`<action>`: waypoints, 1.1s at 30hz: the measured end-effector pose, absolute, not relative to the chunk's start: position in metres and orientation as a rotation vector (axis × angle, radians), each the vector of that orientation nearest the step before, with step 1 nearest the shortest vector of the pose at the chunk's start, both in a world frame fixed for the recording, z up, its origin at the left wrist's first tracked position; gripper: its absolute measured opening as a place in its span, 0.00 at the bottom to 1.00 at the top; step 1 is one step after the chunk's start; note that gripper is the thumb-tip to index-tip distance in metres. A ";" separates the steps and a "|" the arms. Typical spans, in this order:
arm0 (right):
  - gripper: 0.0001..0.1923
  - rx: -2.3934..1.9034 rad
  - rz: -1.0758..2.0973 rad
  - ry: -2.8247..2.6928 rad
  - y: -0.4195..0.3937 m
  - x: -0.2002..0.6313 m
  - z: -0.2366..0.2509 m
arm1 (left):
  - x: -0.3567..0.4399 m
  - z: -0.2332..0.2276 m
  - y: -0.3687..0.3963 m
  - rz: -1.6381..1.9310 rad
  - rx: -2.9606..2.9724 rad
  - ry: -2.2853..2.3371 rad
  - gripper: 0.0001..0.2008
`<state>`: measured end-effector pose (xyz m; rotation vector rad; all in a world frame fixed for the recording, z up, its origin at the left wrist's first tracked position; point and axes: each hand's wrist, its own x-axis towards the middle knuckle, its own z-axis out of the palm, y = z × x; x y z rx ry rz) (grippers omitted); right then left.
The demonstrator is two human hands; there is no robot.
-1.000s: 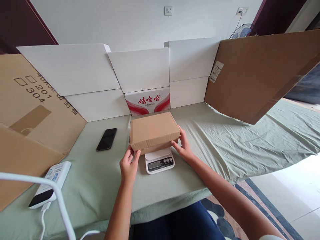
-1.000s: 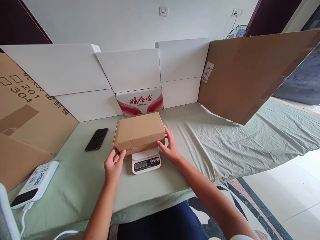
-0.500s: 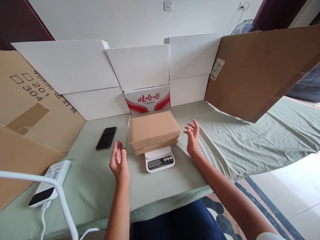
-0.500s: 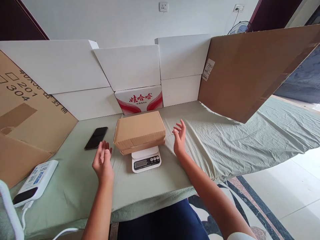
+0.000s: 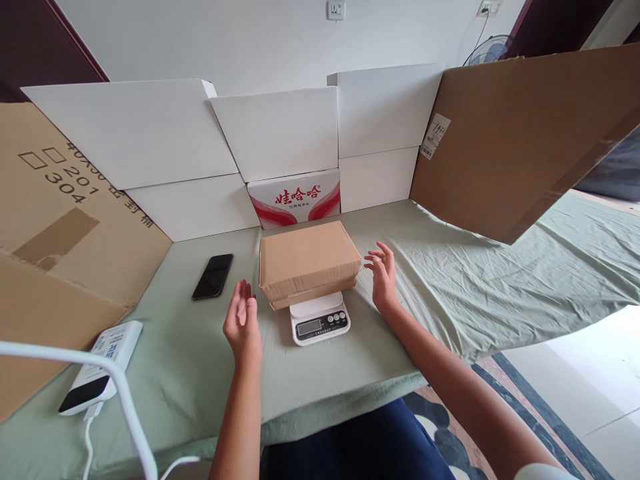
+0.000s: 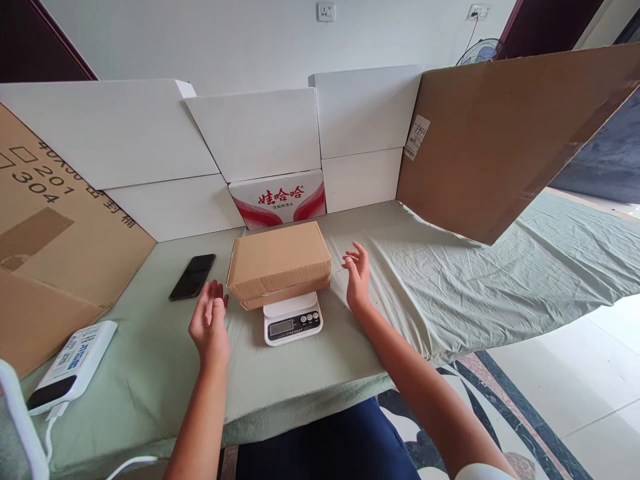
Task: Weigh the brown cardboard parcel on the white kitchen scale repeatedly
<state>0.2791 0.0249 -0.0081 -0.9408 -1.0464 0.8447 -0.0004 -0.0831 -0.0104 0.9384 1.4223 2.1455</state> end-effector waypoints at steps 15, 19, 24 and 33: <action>0.34 -0.774 0.998 -1.530 0.003 0.271 -0.006 | 0.009 -0.018 -0.080 1.820 1.041 1.485 0.33; 0.39 -0.763 0.958 -1.544 0.009 0.270 0.002 | 0.011 0.000 -0.072 1.841 1.123 1.451 0.29; 0.43 -0.661 0.871 -1.572 0.047 0.256 0.031 | 0.000 0.031 -0.024 1.937 1.261 1.360 0.26; 0.43 -0.733 0.911 -1.519 0.109 0.233 -0.005 | -0.010 -0.017 0.043 1.868 1.143 1.324 0.26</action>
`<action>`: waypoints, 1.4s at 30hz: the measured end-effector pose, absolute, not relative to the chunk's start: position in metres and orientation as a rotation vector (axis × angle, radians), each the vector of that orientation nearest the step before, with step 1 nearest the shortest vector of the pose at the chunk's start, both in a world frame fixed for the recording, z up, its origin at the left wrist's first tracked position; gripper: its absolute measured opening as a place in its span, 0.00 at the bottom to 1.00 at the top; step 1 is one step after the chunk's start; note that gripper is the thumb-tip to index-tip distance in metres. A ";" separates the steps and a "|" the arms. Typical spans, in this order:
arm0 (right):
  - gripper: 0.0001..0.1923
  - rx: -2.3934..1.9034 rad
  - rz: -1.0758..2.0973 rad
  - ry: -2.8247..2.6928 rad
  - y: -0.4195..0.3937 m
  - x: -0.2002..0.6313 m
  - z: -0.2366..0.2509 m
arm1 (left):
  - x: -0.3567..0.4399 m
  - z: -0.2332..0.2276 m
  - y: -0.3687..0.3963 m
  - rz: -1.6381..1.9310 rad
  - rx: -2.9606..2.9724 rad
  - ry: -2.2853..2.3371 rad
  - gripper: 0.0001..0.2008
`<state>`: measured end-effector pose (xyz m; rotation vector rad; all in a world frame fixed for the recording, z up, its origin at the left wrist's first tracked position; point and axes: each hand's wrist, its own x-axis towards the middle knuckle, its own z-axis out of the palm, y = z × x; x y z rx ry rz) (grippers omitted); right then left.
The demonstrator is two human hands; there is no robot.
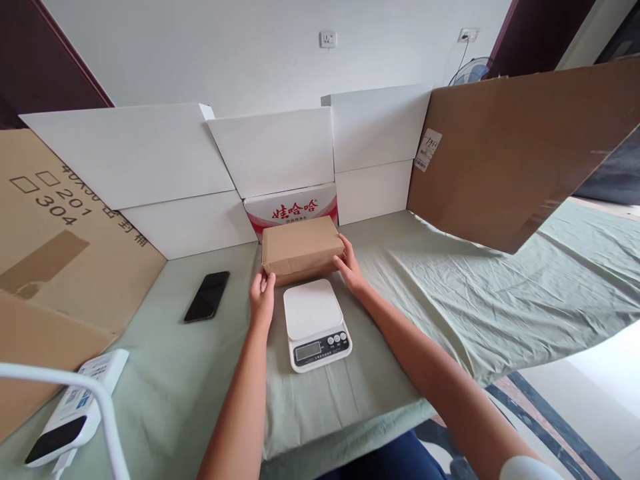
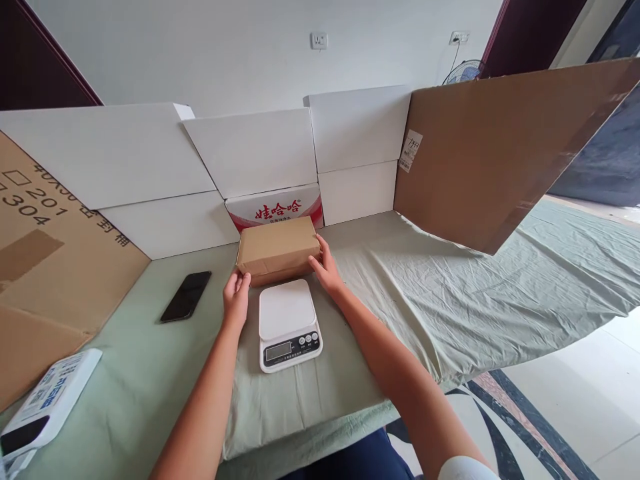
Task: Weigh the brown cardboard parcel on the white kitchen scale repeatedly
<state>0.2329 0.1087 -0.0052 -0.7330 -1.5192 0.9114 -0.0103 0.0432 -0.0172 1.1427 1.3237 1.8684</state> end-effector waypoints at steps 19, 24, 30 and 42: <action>0.40 -0.912 1.053 -1.420 0.107 0.253 -0.013 | -0.048 -0.026 0.034 1.902 0.884 1.432 0.27; 0.44 -0.812 1.150 -1.504 0.101 0.242 -0.012 | -0.031 -0.025 0.036 1.681 1.072 1.372 0.25; 0.48 -0.776 1.039 -1.522 0.101 0.240 -0.010 | -0.021 -0.016 0.038 1.731 1.121 1.457 0.21; 0.43 -0.760 0.787 -1.663 0.005 0.276 -0.007 | -0.005 -0.013 -0.083 1.739 1.366 1.746 0.24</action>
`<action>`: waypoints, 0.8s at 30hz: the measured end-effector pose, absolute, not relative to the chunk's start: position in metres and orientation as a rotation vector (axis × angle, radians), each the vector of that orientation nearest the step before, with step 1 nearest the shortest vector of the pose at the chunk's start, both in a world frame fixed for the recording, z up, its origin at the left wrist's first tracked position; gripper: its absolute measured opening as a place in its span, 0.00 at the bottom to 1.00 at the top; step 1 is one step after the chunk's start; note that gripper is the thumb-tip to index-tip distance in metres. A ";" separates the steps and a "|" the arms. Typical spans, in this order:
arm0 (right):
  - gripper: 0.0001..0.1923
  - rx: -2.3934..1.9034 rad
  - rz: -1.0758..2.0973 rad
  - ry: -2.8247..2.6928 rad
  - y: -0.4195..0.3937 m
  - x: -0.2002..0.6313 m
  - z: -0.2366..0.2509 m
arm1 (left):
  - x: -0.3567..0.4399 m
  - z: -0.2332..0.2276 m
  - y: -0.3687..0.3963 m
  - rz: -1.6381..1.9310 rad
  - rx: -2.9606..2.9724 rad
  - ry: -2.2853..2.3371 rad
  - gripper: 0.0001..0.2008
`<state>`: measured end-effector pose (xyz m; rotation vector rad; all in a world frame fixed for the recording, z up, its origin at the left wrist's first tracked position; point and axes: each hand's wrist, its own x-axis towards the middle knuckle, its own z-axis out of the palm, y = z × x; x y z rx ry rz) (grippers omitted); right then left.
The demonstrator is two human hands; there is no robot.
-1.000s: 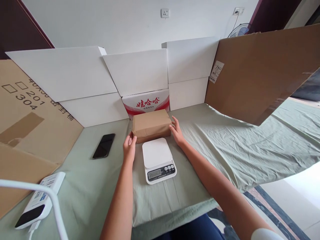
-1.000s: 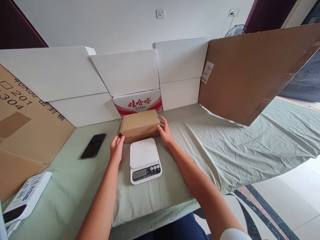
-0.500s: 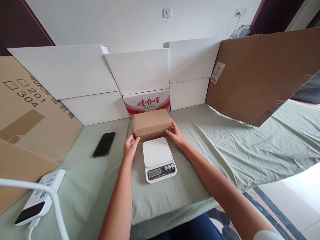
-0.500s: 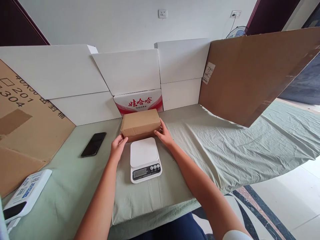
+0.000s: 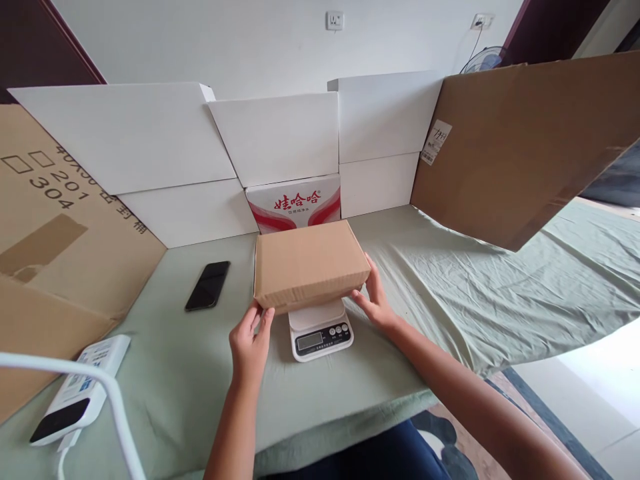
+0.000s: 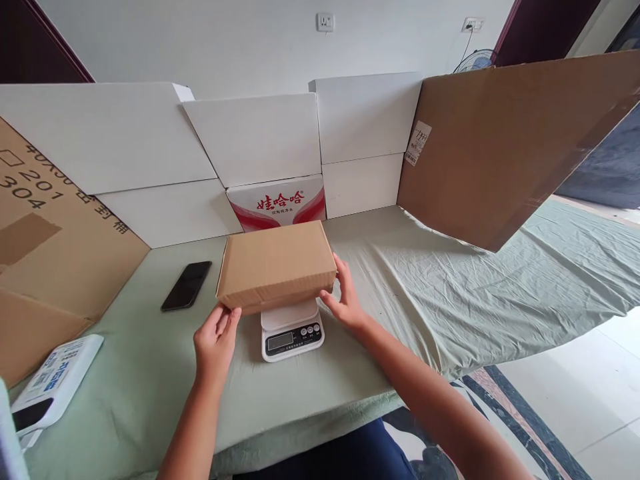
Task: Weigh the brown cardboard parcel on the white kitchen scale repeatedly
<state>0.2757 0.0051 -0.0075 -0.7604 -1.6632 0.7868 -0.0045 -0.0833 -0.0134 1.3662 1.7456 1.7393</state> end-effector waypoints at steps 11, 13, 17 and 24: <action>0.40 -0.781 0.849 -1.673 -0.012 0.282 -0.016 | 0.002 -0.025 -0.109 1.682 1.318 1.775 0.24; 0.39 -0.772 0.842 -1.689 -0.011 0.282 -0.016 | 0.002 -0.024 -0.108 1.674 1.315 1.773 0.24; 0.39 -0.783 0.848 -1.698 -0.011 0.282 -0.017 | 0.001 -0.027 -0.107 1.654 1.278 1.773 0.26; 0.38 -0.795 0.841 -1.597 -0.009 0.285 -0.014 | 0.004 -0.022 -0.109 1.807 1.140 1.638 0.29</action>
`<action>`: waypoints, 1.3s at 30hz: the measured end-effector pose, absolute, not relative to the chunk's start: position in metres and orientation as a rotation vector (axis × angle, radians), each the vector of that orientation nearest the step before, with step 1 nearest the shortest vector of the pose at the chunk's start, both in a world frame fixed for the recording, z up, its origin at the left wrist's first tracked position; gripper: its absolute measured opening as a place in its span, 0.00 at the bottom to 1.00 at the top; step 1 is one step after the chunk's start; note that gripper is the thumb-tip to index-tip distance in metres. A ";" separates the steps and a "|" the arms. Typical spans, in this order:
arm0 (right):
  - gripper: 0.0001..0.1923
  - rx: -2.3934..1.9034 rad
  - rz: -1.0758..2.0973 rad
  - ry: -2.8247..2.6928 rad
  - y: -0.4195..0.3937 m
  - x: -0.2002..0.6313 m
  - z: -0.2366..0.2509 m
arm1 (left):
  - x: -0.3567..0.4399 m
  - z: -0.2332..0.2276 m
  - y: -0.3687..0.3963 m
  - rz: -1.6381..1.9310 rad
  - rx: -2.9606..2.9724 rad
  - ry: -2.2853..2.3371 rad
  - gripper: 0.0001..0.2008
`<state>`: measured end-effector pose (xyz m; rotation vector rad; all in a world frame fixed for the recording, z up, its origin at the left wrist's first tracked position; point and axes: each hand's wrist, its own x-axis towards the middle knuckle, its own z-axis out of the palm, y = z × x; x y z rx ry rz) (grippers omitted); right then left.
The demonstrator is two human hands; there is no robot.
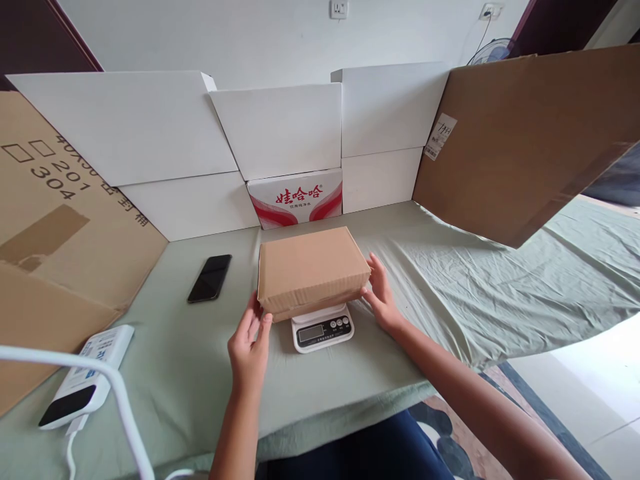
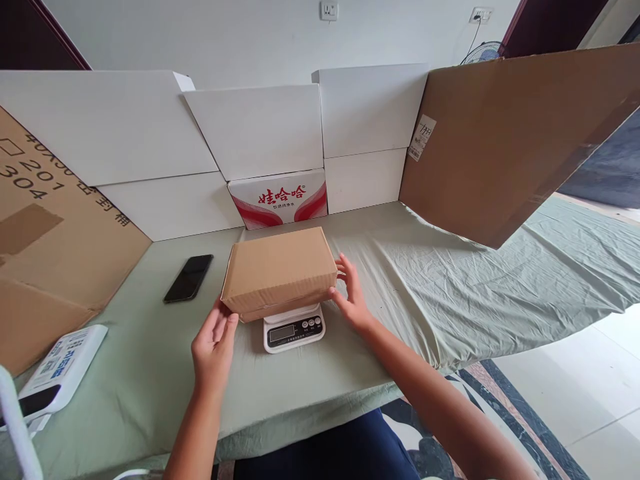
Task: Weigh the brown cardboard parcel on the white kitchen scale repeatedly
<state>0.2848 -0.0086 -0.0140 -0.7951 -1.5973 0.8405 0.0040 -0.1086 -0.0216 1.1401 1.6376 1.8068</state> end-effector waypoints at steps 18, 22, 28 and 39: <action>0.25 -0.833 0.846 -1.381 -0.004 0.288 -0.004 | 0.007 -0.013 -0.110 1.908 0.993 1.614 0.30; 0.23 -0.841 0.850 -1.388 -0.004 0.288 -0.005 | 0.006 -0.016 -0.109 1.874 1.036 1.609 0.28; 0.22 -0.848 0.863 -1.422 -0.006 0.289 -0.004 | 0.005 -0.019 -0.108 1.849 1.063 1.612 0.28; 0.29 -0.782 0.960 -1.560 -0.008 0.288 -0.005 | 0.006 -0.021 -0.106 1.810 1.041 1.602 0.30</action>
